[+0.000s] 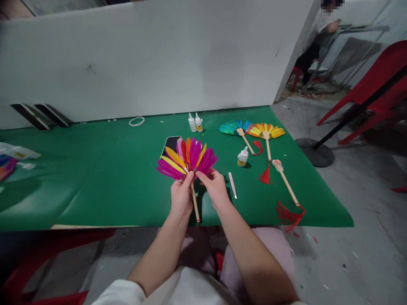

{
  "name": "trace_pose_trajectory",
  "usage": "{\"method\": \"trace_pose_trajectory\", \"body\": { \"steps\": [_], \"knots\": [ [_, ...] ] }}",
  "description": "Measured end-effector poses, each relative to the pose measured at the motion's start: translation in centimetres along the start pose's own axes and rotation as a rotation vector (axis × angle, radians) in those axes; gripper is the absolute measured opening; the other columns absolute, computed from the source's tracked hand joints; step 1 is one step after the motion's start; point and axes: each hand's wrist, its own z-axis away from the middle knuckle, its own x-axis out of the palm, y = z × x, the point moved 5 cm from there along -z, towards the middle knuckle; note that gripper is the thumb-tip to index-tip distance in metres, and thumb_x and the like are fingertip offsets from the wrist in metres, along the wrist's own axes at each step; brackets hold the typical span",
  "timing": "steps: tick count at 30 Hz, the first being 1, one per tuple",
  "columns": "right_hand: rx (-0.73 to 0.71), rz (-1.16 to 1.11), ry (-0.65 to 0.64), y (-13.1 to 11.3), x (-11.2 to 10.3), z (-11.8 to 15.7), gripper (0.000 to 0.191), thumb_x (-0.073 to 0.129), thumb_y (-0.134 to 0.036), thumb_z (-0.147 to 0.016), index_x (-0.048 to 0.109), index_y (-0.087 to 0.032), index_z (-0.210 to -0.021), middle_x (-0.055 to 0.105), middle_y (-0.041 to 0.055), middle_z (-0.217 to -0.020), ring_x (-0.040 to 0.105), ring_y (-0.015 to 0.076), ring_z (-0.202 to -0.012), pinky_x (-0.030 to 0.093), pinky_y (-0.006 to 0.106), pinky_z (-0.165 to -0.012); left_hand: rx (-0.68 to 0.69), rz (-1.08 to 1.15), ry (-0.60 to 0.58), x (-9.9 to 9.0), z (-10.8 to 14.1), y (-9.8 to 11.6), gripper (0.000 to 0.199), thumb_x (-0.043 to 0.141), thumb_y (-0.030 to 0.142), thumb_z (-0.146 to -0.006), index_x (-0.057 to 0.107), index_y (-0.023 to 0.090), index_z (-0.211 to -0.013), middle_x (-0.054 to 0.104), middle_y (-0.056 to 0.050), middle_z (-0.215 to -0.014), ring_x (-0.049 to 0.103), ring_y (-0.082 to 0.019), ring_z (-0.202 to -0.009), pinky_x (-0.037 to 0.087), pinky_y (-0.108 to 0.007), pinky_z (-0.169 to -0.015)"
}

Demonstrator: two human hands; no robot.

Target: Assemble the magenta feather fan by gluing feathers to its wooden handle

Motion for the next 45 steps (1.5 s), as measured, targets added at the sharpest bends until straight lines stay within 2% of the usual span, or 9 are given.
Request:
{"method": "trace_pose_trajectory", "body": {
  "steps": [5, 9, 12, 15, 17, 21, 26, 32, 45],
  "knots": [
    [0.207, -0.085, -0.285, 1.0, 1.8, 2.9, 0.034, 0.072, -0.036, -0.063, 0.052, -0.019, -0.084, 0.060, -0.0051, -0.060, 0.058, 0.0097, -0.056, 0.047, 0.022, -0.054, -0.029, -0.045, 0.021, -0.2, 0.6, 1.6, 0.032, 0.073, 0.034, -0.062, 0.064, 0.010, -0.080, 0.063, 0.000, -0.063, 0.057, -0.007, -0.051, 0.043, -0.017, -0.049],
    [0.185, -0.034, -0.289, 1.2, 1.7, 4.5, 0.035, 0.070, -0.038, -0.066, 0.057, -0.016, -0.090, 0.062, -0.0024, -0.060, 0.057, 0.0089, -0.050, 0.048, 0.023, -0.054, -0.059, -0.146, -0.077, 0.1, 2.0, 2.0, 0.033, 0.072, 0.040, -0.063, 0.061, 0.010, -0.070, 0.050, 0.005, -0.046, 0.039, -0.004, -0.032, 0.027, -0.016, -0.032],
    [0.119, 0.040, -0.205, 0.9, 0.8, 5.2, 0.033, 0.068, -0.039, -0.066, 0.061, -0.015, -0.088, 0.059, -0.0024, -0.060, 0.054, 0.0082, -0.047, 0.046, 0.022, -0.047, -0.021, -0.159, -0.175, -0.3, 2.2, 3.2, 0.034, 0.068, 0.042, -0.068, 0.063, 0.011, -0.081, 0.062, -0.001, -0.062, 0.055, -0.009, -0.049, 0.040, -0.019, -0.044],
    [0.068, 0.104, -0.131, 0.5, -0.5, 5.9, 0.033, 0.066, -0.041, -0.067, 0.062, -0.015, -0.087, 0.058, -0.0018, -0.062, 0.050, 0.0068, -0.044, 0.041, 0.019, -0.038, 0.148, -0.121, -0.117, -1.7, 0.7, 7.2, 0.038, 0.054, 0.048, -0.078, 0.061, 0.019, -0.102, 0.066, -0.005, -0.097, 0.063, -0.014, -0.081, 0.048, -0.024, -0.069],
    [0.040, 0.154, -0.121, 0.3, -1.2, 6.2, 0.034, 0.066, -0.042, -0.068, 0.062, -0.015, -0.087, 0.058, -0.0011, -0.064, 0.047, 0.0054, -0.042, 0.036, 0.017, -0.035, 0.294, -0.233, -0.064, -2.2, -0.5, 10.5, 0.035, 0.057, 0.043, -0.077, 0.061, 0.020, -0.104, 0.067, -0.004, -0.095, 0.062, -0.013, -0.087, 0.046, -0.024, -0.075],
    [0.003, 0.205, -0.137, 0.1, -2.1, 6.7, 0.032, 0.063, -0.042, -0.071, 0.061, -0.015, -0.088, 0.059, -0.0007, -0.066, 0.044, 0.0044, -0.042, 0.032, 0.016, -0.033, 0.366, -0.602, -0.320, 0.2, -1.6, 13.8, 0.036, 0.067, 0.032, -0.070, 0.063, 0.016, -0.103, 0.068, -0.005, -0.084, 0.062, -0.015, -0.083, 0.046, -0.026, -0.078],
    [0.000, 0.205, -0.137, -0.1, -2.4, 7.2, 0.031, 0.063, -0.043, -0.071, 0.061, -0.016, -0.087, 0.059, -0.0014, -0.065, 0.044, 0.0047, -0.042, 0.031, 0.016, -0.033, 0.332, -0.753, -0.468, 2.5, -1.0, 13.5, 0.040, 0.065, 0.028, -0.071, 0.059, 0.018, -0.109, 0.067, -0.004, -0.078, 0.061, -0.014, -0.071, 0.047, -0.026, -0.066],
    [0.009, 0.202, -0.140, -0.4, -2.7, 7.5, 0.031, 0.063, -0.042, -0.071, 0.061, -0.015, -0.088, 0.059, -0.0006, -0.065, 0.044, 0.0046, -0.043, 0.031, 0.015, -0.033, 0.283, -0.753, -0.591, 3.3, -0.5, 13.1, 0.041, 0.064, 0.024, -0.071, 0.058, 0.017, -0.111, 0.066, -0.002, -0.073, 0.062, -0.014, -0.071, 0.048, -0.027, -0.068],
    [0.035, 0.157, -0.150, -0.9, -2.4, 8.0, 0.029, 0.063, -0.040, -0.071, 0.061, -0.015, -0.086, 0.059, -0.0017, -0.064, 0.043, 0.0033, -0.041, 0.032, 0.014, -0.032, 0.226, -0.790, -0.629, 5.0, 0.0, 13.3, 0.036, 0.064, 0.017, -0.066, 0.062, 0.015, -0.101, 0.064, 0.000, -0.072, 0.061, -0.012, -0.068, 0.048, -0.025, -0.066]
  ]
}}
